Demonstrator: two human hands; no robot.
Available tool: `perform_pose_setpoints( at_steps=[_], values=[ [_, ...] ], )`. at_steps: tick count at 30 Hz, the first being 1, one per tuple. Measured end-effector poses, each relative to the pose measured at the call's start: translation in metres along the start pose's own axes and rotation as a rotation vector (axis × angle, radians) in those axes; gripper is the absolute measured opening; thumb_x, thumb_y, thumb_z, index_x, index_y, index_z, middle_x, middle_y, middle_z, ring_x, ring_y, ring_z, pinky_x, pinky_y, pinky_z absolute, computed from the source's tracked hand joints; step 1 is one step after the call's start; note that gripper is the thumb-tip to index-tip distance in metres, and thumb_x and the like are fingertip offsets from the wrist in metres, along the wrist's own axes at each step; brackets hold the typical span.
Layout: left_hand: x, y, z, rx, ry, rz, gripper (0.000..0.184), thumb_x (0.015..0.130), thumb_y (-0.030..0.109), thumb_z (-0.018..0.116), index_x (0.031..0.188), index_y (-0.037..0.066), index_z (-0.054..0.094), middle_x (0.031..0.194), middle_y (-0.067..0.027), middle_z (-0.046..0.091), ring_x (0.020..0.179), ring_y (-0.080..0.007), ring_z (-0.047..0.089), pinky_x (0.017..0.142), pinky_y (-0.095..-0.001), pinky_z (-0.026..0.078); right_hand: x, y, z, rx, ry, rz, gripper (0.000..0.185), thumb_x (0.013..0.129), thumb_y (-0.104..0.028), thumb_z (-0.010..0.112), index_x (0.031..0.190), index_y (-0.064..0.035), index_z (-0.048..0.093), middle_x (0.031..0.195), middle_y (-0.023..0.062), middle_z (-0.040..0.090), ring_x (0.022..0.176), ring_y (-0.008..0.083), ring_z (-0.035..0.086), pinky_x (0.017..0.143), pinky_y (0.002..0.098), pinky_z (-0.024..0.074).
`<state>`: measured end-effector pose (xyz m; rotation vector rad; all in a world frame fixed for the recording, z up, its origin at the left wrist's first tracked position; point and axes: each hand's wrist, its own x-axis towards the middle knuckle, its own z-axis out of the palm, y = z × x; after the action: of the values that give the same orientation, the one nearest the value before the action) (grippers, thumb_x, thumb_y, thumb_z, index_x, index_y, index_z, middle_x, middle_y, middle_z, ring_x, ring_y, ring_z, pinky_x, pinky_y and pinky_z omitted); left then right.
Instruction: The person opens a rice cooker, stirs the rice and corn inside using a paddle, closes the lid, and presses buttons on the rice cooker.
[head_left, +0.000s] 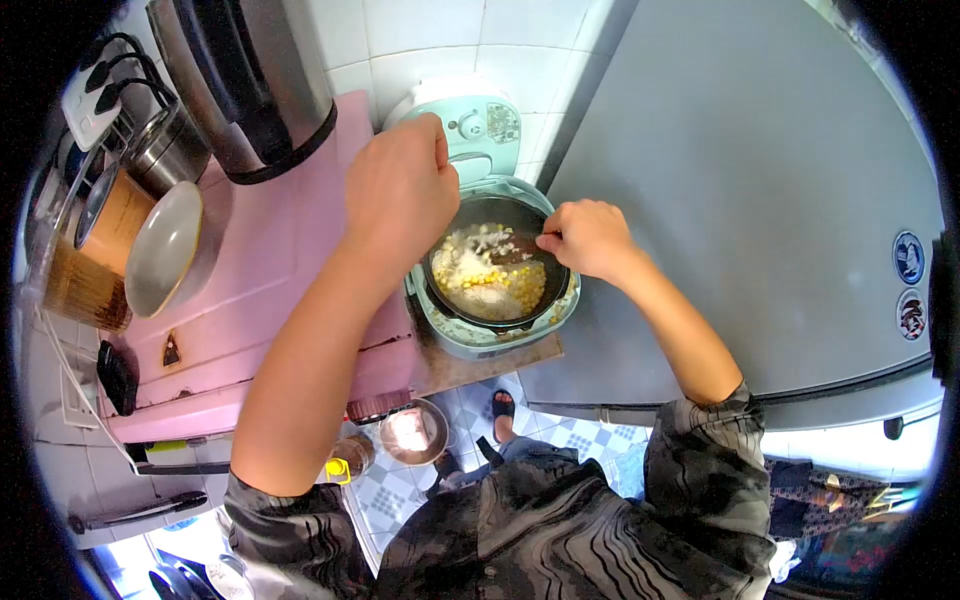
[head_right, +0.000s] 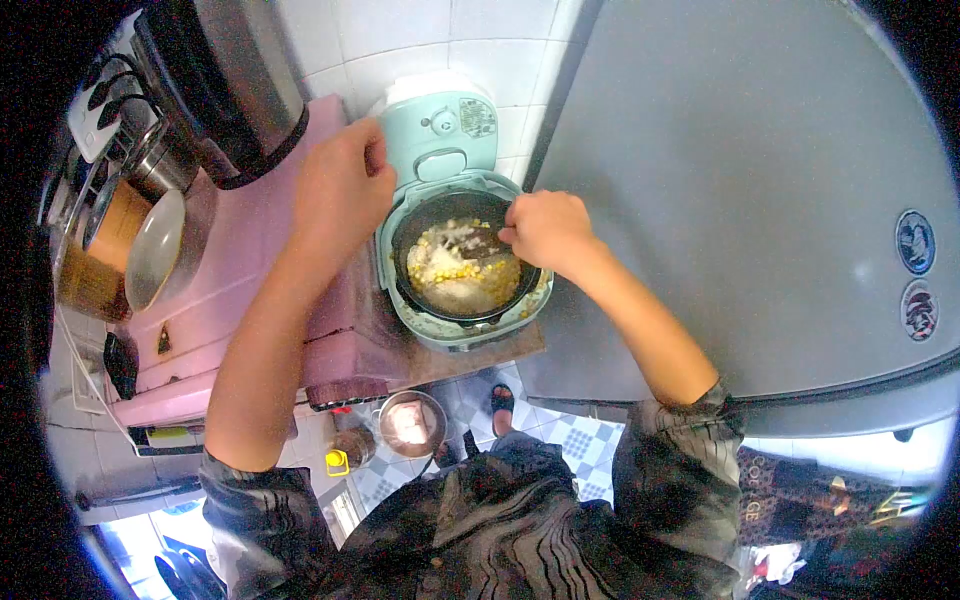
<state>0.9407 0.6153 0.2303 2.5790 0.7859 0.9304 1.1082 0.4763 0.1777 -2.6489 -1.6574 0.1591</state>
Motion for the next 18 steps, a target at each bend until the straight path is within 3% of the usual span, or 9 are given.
perform_pose_setpoints(
  at_steps=[3, 5, 8, 11, 15, 18],
  values=[
    [0.000, 0.002, -0.002, 0.003, -0.007, -0.012, 0.001, 0.069, 0.003, 0.055, 0.069, 0.002, 0.054, 0.071, -0.0173, 0.059, 0.070, -0.0348, 0.058, 0.062, -0.0437, 0.045, 0.000, -0.005, 0.002, 0.001, 0.031, -0.092, 0.018, 0.076, -0.024, 0.061, 0.077, -0.0082, 0.069, 0.076, 0.0151, 0.065, 0.076, 0.0318, 0.063, 0.067, 0.0415, 0.0494],
    [0.000, 0.002, -0.003, 0.000, -0.014, -0.014, 0.001, 0.069, 0.003, 0.055, 0.069, 0.003, 0.054, 0.071, -0.0170, 0.060, 0.071, -0.0346, 0.058, 0.062, -0.0441, 0.045, 0.009, -0.005, 0.014, -0.261, 0.237, -0.115, 0.014, 0.074, -0.018, 0.060, 0.075, -0.0069, 0.069, 0.076, 0.0137, 0.065, 0.075, 0.0279, 0.064, 0.062, 0.0391, 0.0499],
    [0.000, 0.003, -0.003, 0.014, -0.026, -0.009, 0.002, 0.069, 0.003, 0.055, 0.069, 0.003, 0.054, 0.071, -0.0166, 0.060, 0.071, -0.0342, 0.059, 0.062, -0.0441, 0.045, 0.025, -0.018, 0.045, -0.535, 0.249, -0.139, 0.012, 0.072, -0.014, 0.058, 0.074, -0.0078, 0.068, 0.077, 0.0100, 0.066, 0.074, 0.0236, 0.065, 0.058, 0.0366, 0.0500],
    [0.000, 0.004, -0.005, 0.002, -0.062, -0.035, 0.003, 0.069, 0.004, 0.056, 0.068, 0.003, 0.053, 0.070, -0.0159, 0.059, 0.070, -0.0335, 0.058, 0.062, -0.0434, 0.045, 0.044, -0.023, 0.075, -0.647, 0.081, -0.326, 0.011, 0.073, -0.012, 0.058, 0.074, -0.0082, 0.069, 0.083, 0.0096, 0.067, 0.080, 0.0233, 0.065, 0.062, 0.0355, 0.0519],
    [0.000, 0.003, 0.000, 0.022, -0.026, 0.025, 0.003, 0.069, 0.004, 0.056, 0.070, 0.003, 0.053, 0.070, -0.0145, 0.058, 0.071, -0.0327, 0.058, 0.062, -0.0427, 0.046, 0.052, -0.023, 0.039, -0.368, -0.139, -0.230, 0.014, 0.073, -0.015, 0.059, 0.081, -0.0082, 0.069, 0.088, 0.0117, 0.067, 0.084, 0.0254, 0.065, 0.068, 0.0361, 0.0529],
    [0.000, 0.007, 0.001, 0.036, -0.047, 0.036, 0.004, 0.069, 0.004, 0.057, 0.072, 0.004, 0.053, 0.072, -0.0134, 0.058, 0.072, -0.0324, 0.058, 0.062, -0.0426, 0.046, 0.054, -0.025, 0.041, -0.156, -0.221, -0.118, 0.030, 0.070, -0.024, 0.061, 0.096, -0.0097, 0.066, 0.090, 0.0144, 0.066, 0.085, 0.0308, 0.064, 0.075, 0.0396, 0.0521]
  ],
)
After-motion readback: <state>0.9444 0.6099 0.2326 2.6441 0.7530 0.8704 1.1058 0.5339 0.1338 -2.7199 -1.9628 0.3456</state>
